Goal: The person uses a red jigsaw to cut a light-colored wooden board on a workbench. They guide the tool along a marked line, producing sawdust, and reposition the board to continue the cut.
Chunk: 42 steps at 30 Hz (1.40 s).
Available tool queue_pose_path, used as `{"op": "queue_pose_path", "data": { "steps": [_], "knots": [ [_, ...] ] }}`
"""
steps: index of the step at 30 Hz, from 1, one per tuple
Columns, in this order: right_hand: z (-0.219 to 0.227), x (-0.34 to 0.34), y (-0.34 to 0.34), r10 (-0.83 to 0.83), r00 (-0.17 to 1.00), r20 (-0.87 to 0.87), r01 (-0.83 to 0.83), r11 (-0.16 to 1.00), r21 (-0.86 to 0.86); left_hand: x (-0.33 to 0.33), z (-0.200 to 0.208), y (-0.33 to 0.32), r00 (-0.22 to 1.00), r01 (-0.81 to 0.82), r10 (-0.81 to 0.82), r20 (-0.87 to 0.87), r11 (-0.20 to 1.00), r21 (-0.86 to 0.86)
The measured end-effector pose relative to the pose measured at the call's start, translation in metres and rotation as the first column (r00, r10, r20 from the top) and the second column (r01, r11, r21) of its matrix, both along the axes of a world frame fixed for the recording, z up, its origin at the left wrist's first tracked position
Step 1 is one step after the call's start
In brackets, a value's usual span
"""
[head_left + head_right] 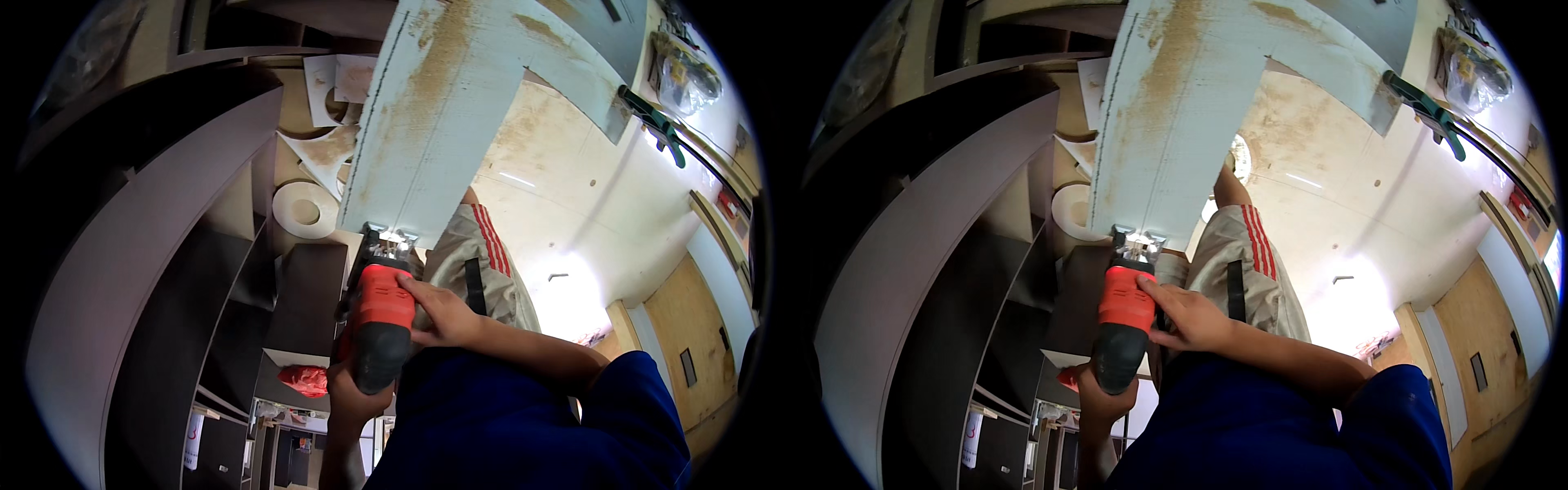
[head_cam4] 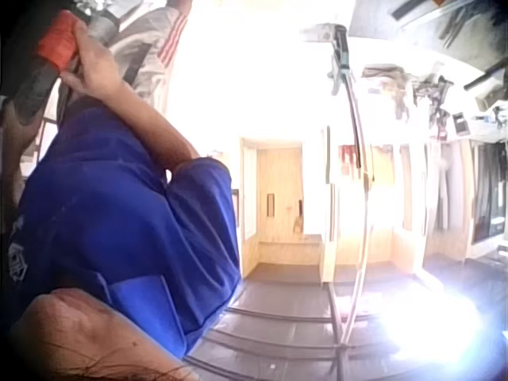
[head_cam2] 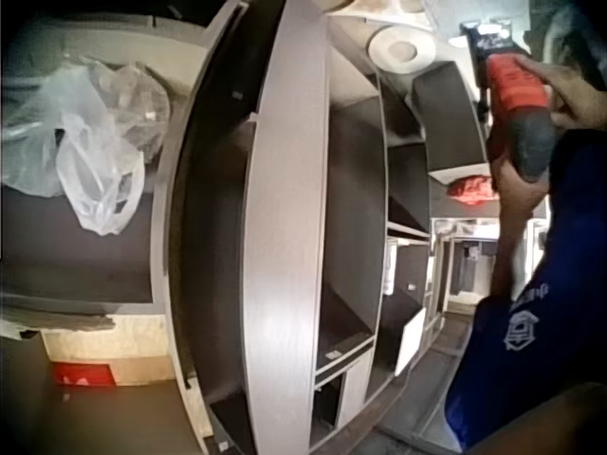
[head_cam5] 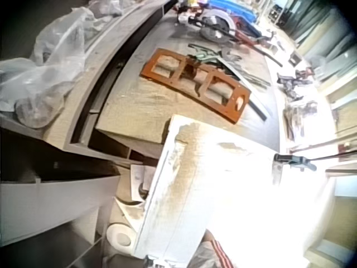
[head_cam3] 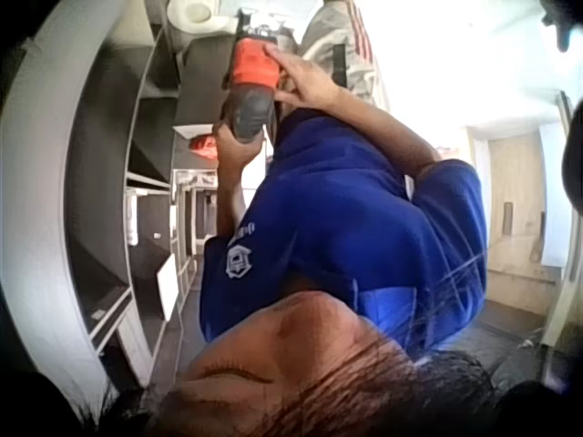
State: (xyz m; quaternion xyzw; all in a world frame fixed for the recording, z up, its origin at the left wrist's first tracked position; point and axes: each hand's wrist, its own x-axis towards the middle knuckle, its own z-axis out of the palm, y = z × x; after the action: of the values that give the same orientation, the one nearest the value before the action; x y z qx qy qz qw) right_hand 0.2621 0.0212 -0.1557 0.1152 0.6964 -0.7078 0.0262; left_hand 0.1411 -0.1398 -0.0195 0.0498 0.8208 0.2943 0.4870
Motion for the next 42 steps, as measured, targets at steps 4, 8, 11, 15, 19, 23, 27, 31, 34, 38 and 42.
{"op": "queue_pose_path", "data": {
  "steps": [4,8,11,15,19,23,27,31,34,38,42],
  "knots": [
    [0.001,0.0,-0.003,-0.001,1.0,0.013,0.001,1.0,-0.012,0.003,0.0,-0.001,0.999,-0.031,0.031,-0.007,1.0,0.0],
    [0.0,0.0,-0.004,-0.016,1.0,0.006,0.016,1.0,-0.003,0.003,-0.001,-0.005,0.999,-0.045,0.045,0.027,0.999,-0.013],
    [-0.002,0.0,-0.004,-0.023,1.0,-0.009,0.023,1.0,0.005,0.005,-0.003,-0.008,0.999,-0.04,0.04,0.015,0.999,0.004],
    [0.001,-0.001,-0.002,-0.02,1.0,0.004,0.02,1.0,-0.006,0.006,-0.003,-0.01,0.999,-0.04,0.04,0.015,0.999,-0.008],
    [0.0,-0.002,-0.001,-0.034,0.999,-0.034,0.034,0.999,0.019,0.005,-0.005,-0.009,1.0,-0.027,0.027,0.004,1.0,0.012],
    [0.0,-0.001,-0.001,-0.015,1.0,-0.009,0.015,1.0,0.005,0.003,0.0,-0.001,0.999,-0.042,0.042,0.006,0.999,-0.012],
    [0.0,-0.003,-0.002,-0.024,0.999,-0.022,0.024,1.0,0.013,0.004,0.0,-0.003,0.999,-0.032,0.033,0.017,0.999,-0.024],
    [-0.002,-0.002,-0.002,-0.023,0.999,-0.023,0.023,0.999,0.027,0.003,-0.001,-0.001,1.0,-0.011,0.011,0.002,1.0,0.0],
    [-0.002,-0.002,-0.002,-0.026,0.999,-0.027,0.027,0.999,0.028,0.003,-0.002,0.0,1.0,-0.008,0.009,-0.021,1.0,0.025],
    [-0.001,-0.003,-0.002,-0.026,0.999,-0.025,0.027,0.999,0.029,0.003,-0.002,-0.002,1.0,-0.003,0.003,-0.024,1.0,0.01],
    [-0.001,-0.003,-0.001,-0.02,1.0,-0.02,0.02,0.999,0.028,0.004,-0.002,-0.002,0.999,-0.003,0.004,-0.032,1.0,0.018]
  ]
}}
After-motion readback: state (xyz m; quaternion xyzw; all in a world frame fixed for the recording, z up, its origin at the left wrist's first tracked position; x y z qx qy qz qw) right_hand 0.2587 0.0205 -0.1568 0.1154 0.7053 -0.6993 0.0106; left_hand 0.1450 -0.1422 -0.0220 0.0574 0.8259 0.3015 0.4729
